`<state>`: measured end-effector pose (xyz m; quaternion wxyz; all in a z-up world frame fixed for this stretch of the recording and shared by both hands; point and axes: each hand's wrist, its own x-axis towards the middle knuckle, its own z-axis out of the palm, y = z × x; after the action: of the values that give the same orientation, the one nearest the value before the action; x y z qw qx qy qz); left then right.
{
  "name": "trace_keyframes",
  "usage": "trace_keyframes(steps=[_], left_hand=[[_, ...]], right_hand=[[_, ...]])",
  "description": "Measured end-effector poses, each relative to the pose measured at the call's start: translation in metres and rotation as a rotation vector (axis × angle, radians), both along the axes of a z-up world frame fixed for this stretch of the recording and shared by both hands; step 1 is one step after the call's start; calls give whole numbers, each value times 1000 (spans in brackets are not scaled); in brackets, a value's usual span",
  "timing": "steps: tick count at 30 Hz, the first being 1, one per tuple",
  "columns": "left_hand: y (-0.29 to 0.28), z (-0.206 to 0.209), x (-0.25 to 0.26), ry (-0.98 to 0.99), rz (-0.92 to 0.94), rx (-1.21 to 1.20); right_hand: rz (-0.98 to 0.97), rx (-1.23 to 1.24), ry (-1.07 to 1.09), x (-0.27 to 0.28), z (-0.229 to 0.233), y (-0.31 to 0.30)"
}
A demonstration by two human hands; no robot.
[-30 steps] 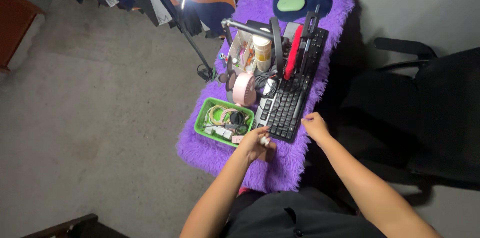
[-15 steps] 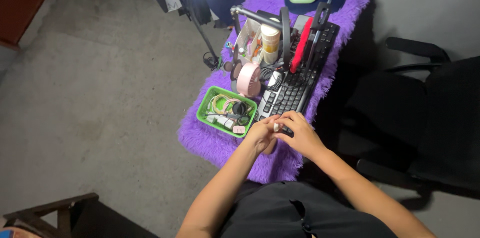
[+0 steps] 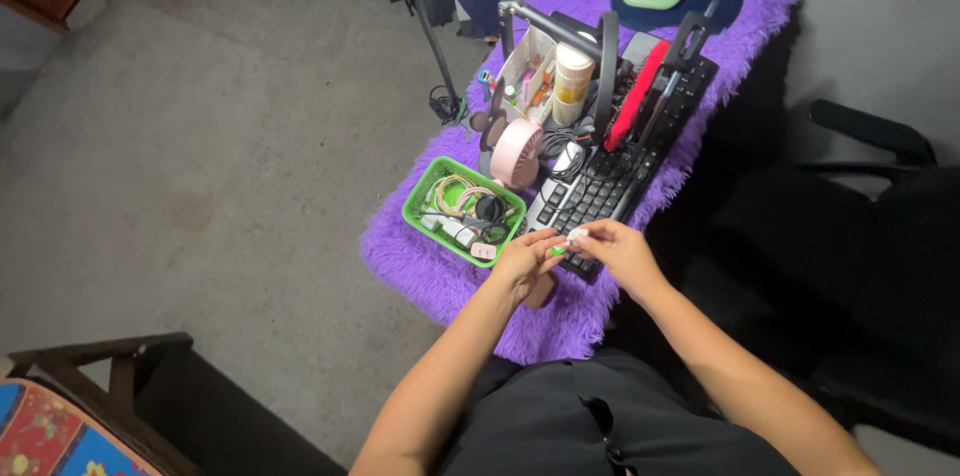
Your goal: The person cleans a computer keyboard using a small white cloth. They wipe the keys and the surface of the keyboard, then place the cloth on a nearby shelf.
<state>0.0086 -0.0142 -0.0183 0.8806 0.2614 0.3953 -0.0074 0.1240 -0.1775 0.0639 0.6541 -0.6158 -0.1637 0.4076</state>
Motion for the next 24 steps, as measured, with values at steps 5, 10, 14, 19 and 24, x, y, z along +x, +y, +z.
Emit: trace_keyframes(steps=[5, 10, 14, 19, 24], left_hand=[[6, -20, 6, -24, -55, -55], [7, -39, 14, -101, -25, -142], [9, -53, 11, 60, -95, 74], [-3, -55, 0, 209, -197, 697], [-16, -24, 2, 389, -363, 1146]], right_hand=[[-27, -40, 300, 23, -15, -3], [-25, -30, 414, 30, -18, 0], [-43, -45, 408, 40, -32, -6], [-199, -127, 262, 76, -65, -28], [-251, -202, -110, 114, -91, -53]])
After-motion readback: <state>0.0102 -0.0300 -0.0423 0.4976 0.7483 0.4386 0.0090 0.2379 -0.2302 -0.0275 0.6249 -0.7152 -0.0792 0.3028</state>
